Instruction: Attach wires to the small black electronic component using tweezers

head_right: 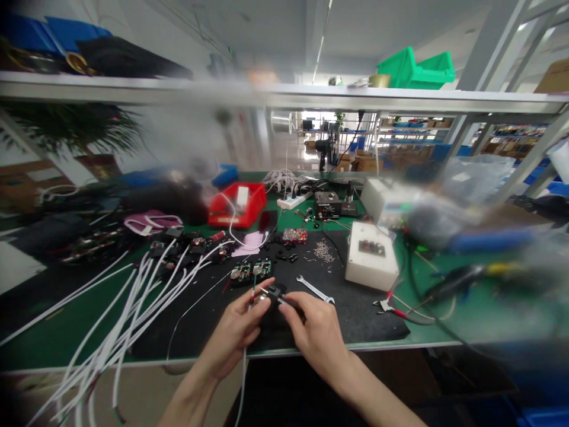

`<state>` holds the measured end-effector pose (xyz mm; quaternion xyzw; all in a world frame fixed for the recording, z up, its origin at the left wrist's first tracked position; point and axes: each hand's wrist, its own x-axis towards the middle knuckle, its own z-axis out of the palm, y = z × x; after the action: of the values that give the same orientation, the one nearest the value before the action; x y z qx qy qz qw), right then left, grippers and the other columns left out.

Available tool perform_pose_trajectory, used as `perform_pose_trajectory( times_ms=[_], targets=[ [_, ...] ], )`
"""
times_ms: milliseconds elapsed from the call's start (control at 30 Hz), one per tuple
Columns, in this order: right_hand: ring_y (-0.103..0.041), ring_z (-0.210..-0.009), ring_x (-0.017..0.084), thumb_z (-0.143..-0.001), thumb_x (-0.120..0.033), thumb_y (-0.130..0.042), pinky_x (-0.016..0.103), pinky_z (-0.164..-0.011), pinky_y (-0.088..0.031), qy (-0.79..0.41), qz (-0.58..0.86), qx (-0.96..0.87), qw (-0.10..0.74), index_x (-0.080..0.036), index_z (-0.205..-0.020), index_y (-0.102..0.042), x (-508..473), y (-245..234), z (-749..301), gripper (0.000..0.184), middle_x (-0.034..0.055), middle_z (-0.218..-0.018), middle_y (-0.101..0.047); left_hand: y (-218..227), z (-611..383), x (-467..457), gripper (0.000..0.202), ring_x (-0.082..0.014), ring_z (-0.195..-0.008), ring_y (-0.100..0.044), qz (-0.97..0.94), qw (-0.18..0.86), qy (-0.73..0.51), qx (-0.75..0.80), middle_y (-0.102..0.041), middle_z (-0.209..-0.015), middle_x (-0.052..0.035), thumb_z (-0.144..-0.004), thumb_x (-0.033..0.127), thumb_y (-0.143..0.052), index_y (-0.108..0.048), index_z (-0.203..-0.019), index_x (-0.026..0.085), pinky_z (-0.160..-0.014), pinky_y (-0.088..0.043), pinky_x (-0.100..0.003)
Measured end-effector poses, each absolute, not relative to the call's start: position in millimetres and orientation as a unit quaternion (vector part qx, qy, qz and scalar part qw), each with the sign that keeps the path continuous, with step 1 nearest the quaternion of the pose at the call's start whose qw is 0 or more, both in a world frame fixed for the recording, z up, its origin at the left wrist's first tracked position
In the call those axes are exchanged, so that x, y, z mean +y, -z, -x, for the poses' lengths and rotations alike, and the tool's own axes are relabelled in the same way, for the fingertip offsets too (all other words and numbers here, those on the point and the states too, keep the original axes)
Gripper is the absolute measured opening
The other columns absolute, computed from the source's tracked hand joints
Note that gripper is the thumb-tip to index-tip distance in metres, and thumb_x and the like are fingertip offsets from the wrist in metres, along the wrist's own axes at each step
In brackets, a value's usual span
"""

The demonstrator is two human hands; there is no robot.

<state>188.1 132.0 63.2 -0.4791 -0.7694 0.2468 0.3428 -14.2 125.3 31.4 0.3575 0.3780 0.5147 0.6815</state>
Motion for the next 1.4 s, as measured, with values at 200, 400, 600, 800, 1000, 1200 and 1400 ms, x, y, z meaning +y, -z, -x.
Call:
perform_pose_trajectory(
  times_ms=[200, 400, 600, 800, 1000, 1200, 1400],
  targets=[
    [-0.051, -0.077, 0.013, -0.096, -0.012, -0.061, 0.029, -0.07, -0.034, 0.053, 0.342, -0.876, 0.336, -0.016, -0.119, -0.059, 133.2, -48.5, -193.6, 0.023, 0.0032, -0.087, -0.058, -27.2, 13.8, 127.4, 0.072, -0.0039, -0.058, -0.015, -0.372, 0.674, -0.517, 0.374, -0.046, -0.096, -0.0026, -0.089, 0.044, -0.08, -0.045, -0.151, 0.029, -0.044, -0.01, -0.018],
    [-0.047, -0.063, 0.009, -0.106, -0.045, -0.049, 0.027, -0.061, -0.032, -0.372, 0.477, -0.717, 0.347, -0.012, -0.098, -0.064, 128.5, -58.3, -181.9, 0.037, 0.0029, -0.073, -0.056, -25.6, 15.4, 128.5, 0.074, -0.0018, -0.056, -0.019, -0.378, 0.677, -0.513, 0.369, -0.053, -0.106, -0.0041, -0.088, 0.039, -0.082, -0.041, -0.15, 0.028, -0.042, -0.013, -0.016],
    [-0.014, -0.042, 0.004, -0.099, -0.047, -0.061, 0.024, -0.044, -0.005, -0.807, 0.381, -0.379, 0.246, -0.008, -0.105, -0.052, 134.4, -78.3, -192.0, 0.04, -0.005, -0.059, -0.028, -28.9, 11.3, 124.0, 0.073, -0.0007, -0.054, -0.021, -0.371, 0.665, -0.534, 0.368, -0.054, -0.105, -0.0029, -0.088, 0.04, -0.082, -0.039, -0.145, 0.026, -0.043, -0.014, -0.015],
    [-0.017, -0.047, 0.005, -0.103, -0.052, -0.053, 0.024, -0.048, -0.011, -0.757, 0.406, -0.433, 0.273, -0.007, -0.112, -0.053, 129.5, -75.1, -188.3, 0.046, -0.0044, -0.063, -0.028, -25.0, 6.6, 126.3, 0.071, -0.0022, -0.057, -0.029, -0.354, 0.644, -0.559, 0.385, -0.057, -0.112, -0.0057, -0.088, 0.041, -0.082, -0.037, -0.139, 0.02, -0.043, -0.018, -0.013],
    [-0.059, -0.086, 0.009, -0.104, -0.048, -0.053, 0.024, -0.08, -0.042, -0.316, 0.482, -0.753, 0.317, -0.02, -0.115, -0.065, 124.9, -64.7, -188.9, 0.032, -0.0006, -0.098, -0.065, -22.9, 7.5, 129.5, 0.066, 0.0002, -0.054, -0.02, -0.312, 0.642, -0.58, 0.392, -0.045, -0.094, -0.0004, -0.088, 0.043, -0.082, -0.043, -0.135, 0.017, -0.043, -0.017, -0.013],
    [-0.054, -0.07, 0.01, -0.109, -0.045, -0.038, 0.029, -0.069, -0.035, -0.242, 0.5, -0.789, 0.263, -0.018, -0.102, -0.064, 120.0, -67.6, -192.5, 0.038, -0.0005, -0.079, -0.06, -21.9, 8.6, 130.2, 0.065, -0.0022, -0.055, -0.017, -0.273, 0.632, -0.605, 0.401, -0.027, -0.08, 0.0031, -0.088, 0.044, -0.082, -0.044, -0.133, 0.018, -0.042, -0.015, -0.014],
    [-0.06, -0.077, 0.009, -0.106, -0.052, -0.043, 0.026, -0.073, -0.039, -0.216, 0.567, -0.748, 0.269, -0.022, -0.104, -0.068, 129.0, -75.3, -217.0, 0.038, -0.002, -0.085, -0.064, -19.3, 12.1, 133.7, 0.061, -0.0024, -0.056, -0.013, -0.243, 0.635, -0.624, 0.386, -0.023, -0.08, 0.003, -0.09, 0.044, -0.081, -0.044, -0.131, 0.018, -0.043, -0.012, -0.016]
  ],
)
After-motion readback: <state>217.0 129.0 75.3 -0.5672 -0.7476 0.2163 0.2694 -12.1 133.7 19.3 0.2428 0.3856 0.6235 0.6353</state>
